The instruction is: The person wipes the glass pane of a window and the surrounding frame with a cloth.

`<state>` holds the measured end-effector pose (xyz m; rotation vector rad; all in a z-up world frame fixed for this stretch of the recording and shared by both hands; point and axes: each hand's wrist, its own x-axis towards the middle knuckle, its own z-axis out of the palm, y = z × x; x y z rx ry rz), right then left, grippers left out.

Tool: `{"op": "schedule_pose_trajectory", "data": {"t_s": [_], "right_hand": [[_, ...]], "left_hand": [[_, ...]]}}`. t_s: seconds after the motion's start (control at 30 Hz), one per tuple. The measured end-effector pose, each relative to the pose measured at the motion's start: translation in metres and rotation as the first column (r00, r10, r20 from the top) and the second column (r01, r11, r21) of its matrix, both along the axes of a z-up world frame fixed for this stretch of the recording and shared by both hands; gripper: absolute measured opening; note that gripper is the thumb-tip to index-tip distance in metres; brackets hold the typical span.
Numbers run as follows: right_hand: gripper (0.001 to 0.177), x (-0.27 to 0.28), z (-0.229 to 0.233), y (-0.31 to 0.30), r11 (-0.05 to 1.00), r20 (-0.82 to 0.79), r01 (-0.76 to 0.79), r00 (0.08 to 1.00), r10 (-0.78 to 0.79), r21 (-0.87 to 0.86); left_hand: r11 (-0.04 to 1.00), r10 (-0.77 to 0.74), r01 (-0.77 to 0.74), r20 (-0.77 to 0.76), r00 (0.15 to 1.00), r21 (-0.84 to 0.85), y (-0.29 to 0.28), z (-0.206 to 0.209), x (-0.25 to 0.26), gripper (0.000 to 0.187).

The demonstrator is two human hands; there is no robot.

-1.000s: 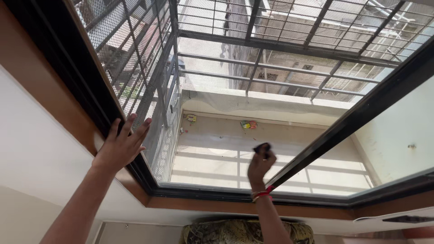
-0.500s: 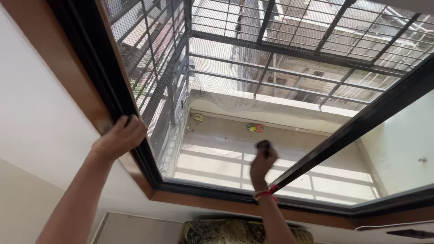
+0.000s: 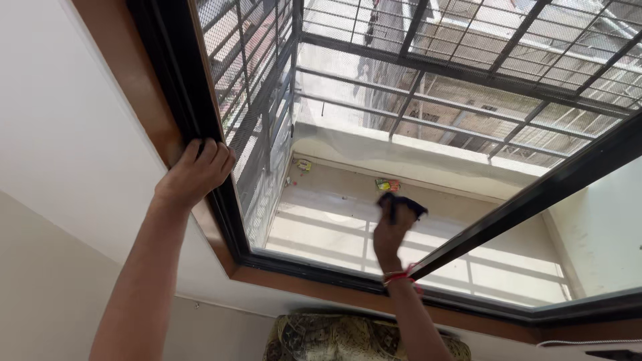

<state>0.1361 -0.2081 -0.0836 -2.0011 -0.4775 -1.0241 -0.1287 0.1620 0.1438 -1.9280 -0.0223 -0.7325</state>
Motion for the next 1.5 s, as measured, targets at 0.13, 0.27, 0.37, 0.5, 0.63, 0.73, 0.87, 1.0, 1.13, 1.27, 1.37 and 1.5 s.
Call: {"op": "schedule_pose_trajectory", "data": {"t_s": [0.13,0.27,0.37,0.5,0.63,0.73,0.87,1.0,1.13,1.27,1.37,1.5], "right_hand": [[0.048,-0.034,-0.018,0.037,0.711,0.163,-0.002,0.973,0.164,-0.703],[0.049,-0.041,-0.003,0.025,0.660,0.099,-0.026,0.984,0.151,-0.751],[0.053,-0.025,0.018,-0.002,0.606,-0.007,-0.044,0.998,0.063,-0.794],[0.051,-0.039,0.039,-0.001,0.701,0.197,0.078,0.976,0.090,-0.709],[0.054,-0.056,0.061,0.041,0.571,0.009,-0.189,0.945,0.326,-0.799],[0.046,-0.058,0.063,0.046,0.654,0.358,-0.034,0.815,0.456,-0.756],[0.037,-0.034,0.059,0.014,0.669,0.317,-0.078,0.836,0.448,-0.739],[0.041,-0.024,0.071,-0.012,0.637,0.400,0.039,0.807,0.434,-0.770],[0.044,-0.029,0.092,0.027,0.504,0.355,0.040,0.758,0.547,-0.863],[0.048,-0.044,0.105,0.053,0.481,0.395,0.091,0.709,0.584,-0.872],[0.049,-0.035,0.107,0.041,0.399,0.367,0.133,0.714,0.596,-0.907],[0.049,-0.018,0.101,0.000,0.398,0.371,0.152,0.739,0.562,-0.905]], "left_hand": [[1.000,-0.024,0.024,0.019,1.000,-0.003,0.000,0.000,0.000,0.022],[1.000,-0.022,0.022,-0.002,1.000,-0.009,0.001,-0.003,0.001,0.021],[1.000,-0.020,0.020,-0.003,1.000,0.004,0.003,-0.004,0.002,0.022],[1.000,-0.029,0.029,-0.005,1.000,0.003,0.004,-0.009,0.004,0.028],[0.999,-0.050,0.050,0.006,0.999,0.000,0.004,-0.010,0.004,0.026],[0.999,-0.036,0.036,-0.007,0.999,0.004,0.005,-0.009,0.005,0.025],[0.999,-0.036,0.036,-0.028,0.999,-0.015,0.004,-0.008,0.007,0.025],[0.999,-0.040,0.040,-0.018,0.999,-0.019,0.004,-0.010,0.007,0.029],[0.999,-0.040,0.040,-0.012,0.999,-0.023,0.004,-0.011,0.009,0.027],[0.998,-0.053,0.053,-0.001,0.999,-0.020,0.005,-0.011,0.010,0.026],[0.998,-0.062,0.062,-0.006,0.998,-0.026,0.005,-0.012,0.012,0.024],[0.996,-0.079,0.079,0.006,0.997,-0.034,0.005,-0.014,0.014,0.023]]}}
